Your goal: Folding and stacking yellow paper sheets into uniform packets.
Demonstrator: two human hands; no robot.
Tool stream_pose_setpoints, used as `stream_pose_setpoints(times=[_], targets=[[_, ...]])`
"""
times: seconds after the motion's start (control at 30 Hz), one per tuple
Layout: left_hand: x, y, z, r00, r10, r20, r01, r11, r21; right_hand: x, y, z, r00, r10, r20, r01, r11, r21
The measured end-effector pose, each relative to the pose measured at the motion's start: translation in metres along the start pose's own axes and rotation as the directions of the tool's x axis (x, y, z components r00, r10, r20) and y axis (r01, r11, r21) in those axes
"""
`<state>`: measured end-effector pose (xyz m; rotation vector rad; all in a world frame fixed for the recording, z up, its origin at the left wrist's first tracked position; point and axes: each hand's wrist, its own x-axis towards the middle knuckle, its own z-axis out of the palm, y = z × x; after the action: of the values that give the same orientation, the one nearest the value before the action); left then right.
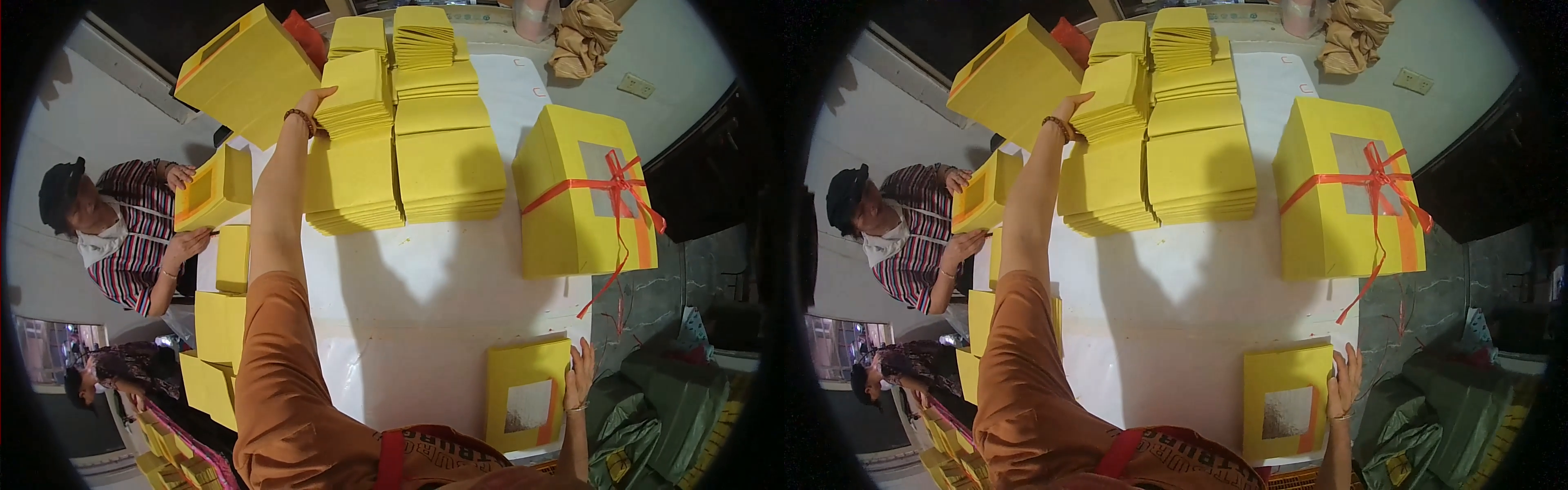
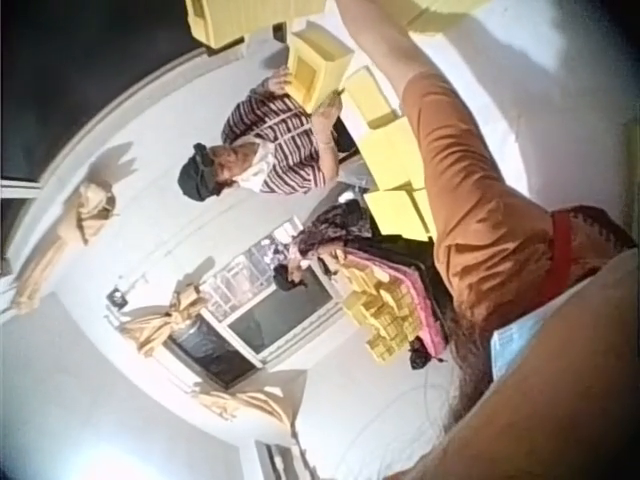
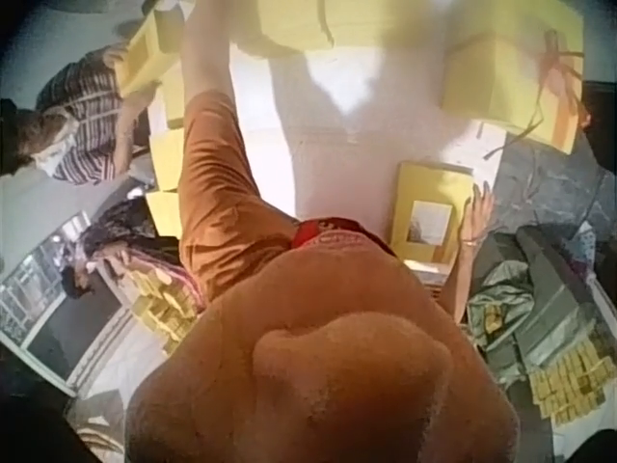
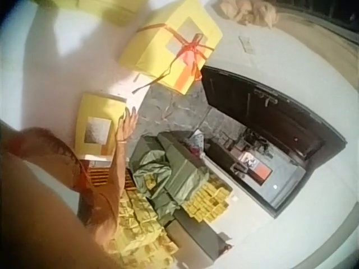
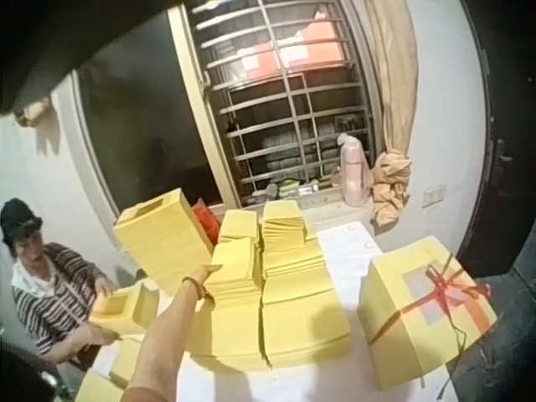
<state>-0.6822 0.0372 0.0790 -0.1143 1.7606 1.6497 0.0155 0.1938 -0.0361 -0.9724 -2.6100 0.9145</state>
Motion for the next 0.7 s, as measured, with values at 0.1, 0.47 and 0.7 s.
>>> stream_pose_setpoints(times=[0.1,0.47,0.7], targets=[[-0.008,0.002,0.007,1.0,0.016,0.023,-0.018,0.998,0.059,0.0,-0.003,-0.002,1.0,-0.01,-0.005,0.01,1.0,0.0],[-0.019,0.009,0.004,0.913,0.224,-0.34,-0.121,0.947,0.299,-0.003,0.001,-0.004,1.0,-0.007,0.009,0.006,0.999,0.039],[-0.081,0.001,-0.007,0.404,0.894,-0.191,-0.466,0.381,0.798,-0.008,0.011,0.0,0.998,-0.051,-0.033,0.05,0.998,-0.027]])
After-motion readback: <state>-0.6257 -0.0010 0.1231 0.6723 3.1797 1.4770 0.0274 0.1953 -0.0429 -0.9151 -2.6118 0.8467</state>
